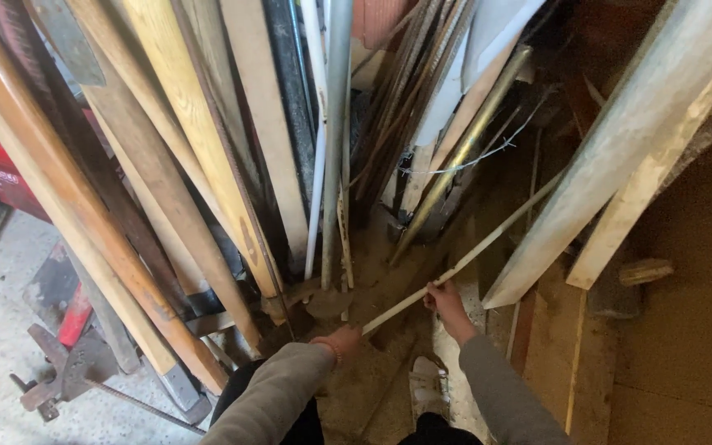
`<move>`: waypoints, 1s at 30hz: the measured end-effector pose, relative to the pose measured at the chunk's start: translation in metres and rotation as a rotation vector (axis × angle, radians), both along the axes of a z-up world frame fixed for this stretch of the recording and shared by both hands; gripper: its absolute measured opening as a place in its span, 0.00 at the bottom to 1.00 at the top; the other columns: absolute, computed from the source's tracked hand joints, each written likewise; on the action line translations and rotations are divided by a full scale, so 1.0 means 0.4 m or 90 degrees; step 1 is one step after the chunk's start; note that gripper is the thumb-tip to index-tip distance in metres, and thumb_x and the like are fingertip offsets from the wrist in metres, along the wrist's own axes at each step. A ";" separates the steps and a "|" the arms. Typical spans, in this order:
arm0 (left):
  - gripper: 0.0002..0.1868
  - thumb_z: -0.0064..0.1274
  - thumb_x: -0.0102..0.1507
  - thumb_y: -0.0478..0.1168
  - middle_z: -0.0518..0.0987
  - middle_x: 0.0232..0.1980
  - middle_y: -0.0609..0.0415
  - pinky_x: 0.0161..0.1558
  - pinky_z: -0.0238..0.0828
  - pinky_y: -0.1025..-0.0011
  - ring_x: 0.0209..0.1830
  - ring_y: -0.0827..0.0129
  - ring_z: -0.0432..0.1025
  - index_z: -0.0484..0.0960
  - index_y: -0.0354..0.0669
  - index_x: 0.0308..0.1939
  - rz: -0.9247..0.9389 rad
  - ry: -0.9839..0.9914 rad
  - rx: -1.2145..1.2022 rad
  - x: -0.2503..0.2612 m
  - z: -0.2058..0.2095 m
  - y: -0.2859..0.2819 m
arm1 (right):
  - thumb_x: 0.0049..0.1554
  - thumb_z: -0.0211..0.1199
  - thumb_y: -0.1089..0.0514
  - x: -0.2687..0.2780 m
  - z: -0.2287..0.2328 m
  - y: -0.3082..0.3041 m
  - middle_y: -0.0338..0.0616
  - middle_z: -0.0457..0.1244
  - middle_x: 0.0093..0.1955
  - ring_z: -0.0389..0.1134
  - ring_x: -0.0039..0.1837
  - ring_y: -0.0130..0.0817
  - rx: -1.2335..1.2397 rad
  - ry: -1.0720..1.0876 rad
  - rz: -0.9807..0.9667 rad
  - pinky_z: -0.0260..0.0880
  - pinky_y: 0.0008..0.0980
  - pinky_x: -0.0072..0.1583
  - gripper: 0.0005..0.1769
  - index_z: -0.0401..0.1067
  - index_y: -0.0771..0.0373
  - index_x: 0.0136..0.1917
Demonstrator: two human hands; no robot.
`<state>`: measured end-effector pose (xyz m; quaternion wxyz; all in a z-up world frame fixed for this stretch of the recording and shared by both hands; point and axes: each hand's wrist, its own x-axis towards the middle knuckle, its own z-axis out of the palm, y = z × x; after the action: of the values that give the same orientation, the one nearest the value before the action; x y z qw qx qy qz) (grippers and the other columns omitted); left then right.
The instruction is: Sorting through a variety of long objects including wooden poles, metal rods, and mesh in a cluttered storage area.
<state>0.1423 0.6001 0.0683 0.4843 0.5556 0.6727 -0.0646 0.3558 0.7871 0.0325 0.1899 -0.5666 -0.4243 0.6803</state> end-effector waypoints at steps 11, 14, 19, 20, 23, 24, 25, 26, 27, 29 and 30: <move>0.17 0.53 0.64 0.42 0.82 0.37 0.33 0.46 0.79 0.58 0.36 0.44 0.79 0.83 0.28 0.32 -0.242 0.006 0.118 -0.080 -0.251 0.010 | 0.65 0.63 0.54 -0.005 -0.036 0.036 0.50 0.63 0.45 0.69 0.45 0.40 -0.037 0.001 0.024 0.75 0.41 0.48 0.20 0.65 0.70 0.61; 0.22 0.45 0.66 0.41 0.79 0.51 0.25 0.65 0.66 0.56 0.48 0.42 0.76 0.82 0.20 0.48 -0.251 -0.010 -0.151 -0.056 -0.300 0.064 | 0.65 0.63 0.56 0.001 -0.042 0.035 0.52 0.62 0.48 0.70 0.47 0.42 -0.037 0.015 0.015 0.75 0.42 0.49 0.20 0.64 0.72 0.63; 0.14 0.40 0.71 0.43 0.74 0.44 0.42 0.49 0.64 0.68 0.43 0.55 0.66 0.75 0.34 0.42 -0.033 -0.182 -0.069 -0.093 -0.429 -0.002 | 0.65 0.64 0.56 0.015 -0.040 0.033 0.52 0.61 0.51 0.69 0.50 0.44 -0.067 0.017 0.023 0.76 0.47 0.54 0.24 0.63 0.73 0.67; 0.23 0.45 0.68 0.41 0.77 0.19 0.55 0.25 0.71 0.71 0.18 0.72 0.69 0.80 0.49 0.16 -0.176 -0.012 0.051 -0.069 -0.498 -0.007 | 0.64 0.65 0.55 0.019 -0.046 0.032 0.52 0.62 0.53 0.70 0.51 0.45 -0.076 0.012 0.024 0.76 0.49 0.55 0.27 0.62 0.72 0.70; 0.21 0.45 0.67 0.43 0.81 0.28 0.43 0.28 0.77 0.55 0.24 0.54 0.76 0.84 0.42 0.22 -0.170 -0.006 -0.025 -0.047 -0.512 -0.005 | 0.63 0.65 0.55 0.001 0.052 0.004 0.53 0.60 0.55 0.69 0.54 0.46 -0.095 0.004 0.029 0.75 0.52 0.59 0.31 0.59 0.71 0.73; 0.21 0.45 0.67 0.43 0.81 0.28 0.43 0.28 0.77 0.55 0.24 0.54 0.76 0.84 0.42 0.22 -0.171 -0.004 -0.023 -0.053 -0.383 0.005 | 0.63 0.65 0.55 0.005 0.037 -0.003 0.53 0.60 0.55 0.69 0.54 0.46 -0.093 0.005 0.028 0.75 0.52 0.59 0.31 0.59 0.71 0.73; 0.19 0.41 0.70 0.42 0.82 0.38 0.42 0.43 0.75 0.57 0.35 0.55 0.77 0.84 0.36 0.33 -0.197 -0.002 -0.067 -0.062 -0.250 0.020 | 0.63 0.67 0.55 0.005 0.021 -0.009 0.54 0.60 0.55 0.69 0.53 0.47 -0.092 0.004 0.018 0.76 0.53 0.57 0.30 0.60 0.71 0.71; 0.21 0.37 0.73 0.41 0.82 0.48 0.41 0.58 0.72 0.59 0.46 0.56 0.77 0.84 0.31 0.44 -0.222 0.000 -0.112 -0.070 -0.108 0.027 | 0.62 0.68 0.55 0.004 0.004 -0.013 0.54 0.61 0.54 0.70 0.53 0.48 -0.091 0.002 0.009 0.76 0.54 0.56 0.29 0.62 0.71 0.70; 0.21 0.37 0.73 0.41 0.82 0.48 0.41 0.58 0.72 0.59 0.46 0.56 0.77 0.84 0.31 0.44 -0.221 0.002 -0.115 -0.071 -0.195 0.012 | 0.62 0.68 0.55 0.005 -0.037 -0.009 0.54 0.61 0.54 0.70 0.53 0.48 -0.093 0.004 0.009 0.76 0.54 0.56 0.29 0.62 0.71 0.70; 0.25 0.37 0.72 0.38 0.81 0.29 0.48 0.43 0.79 0.68 0.24 0.70 0.73 0.79 0.37 0.22 -0.256 0.008 -0.036 -0.074 -0.376 -0.007 | 0.62 0.68 0.57 0.007 -0.121 0.008 0.58 0.65 0.50 0.72 0.48 0.51 -0.085 0.016 0.004 0.78 0.56 0.53 0.24 0.66 0.72 0.65; 0.25 0.37 0.72 0.38 0.81 0.29 0.48 0.43 0.79 0.68 0.24 0.70 0.73 0.79 0.37 0.22 -0.256 0.009 -0.035 -0.092 -0.287 -0.012 | 0.62 0.68 0.57 -0.001 -0.117 0.002 0.58 0.65 0.50 0.72 0.48 0.51 -0.084 0.017 0.004 0.78 0.56 0.53 0.24 0.66 0.72 0.65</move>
<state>0.1055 0.5951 -0.0464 0.4719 0.6649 0.5496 -0.1822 0.3556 0.7880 -0.0144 0.1555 -0.5677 -0.3775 0.7149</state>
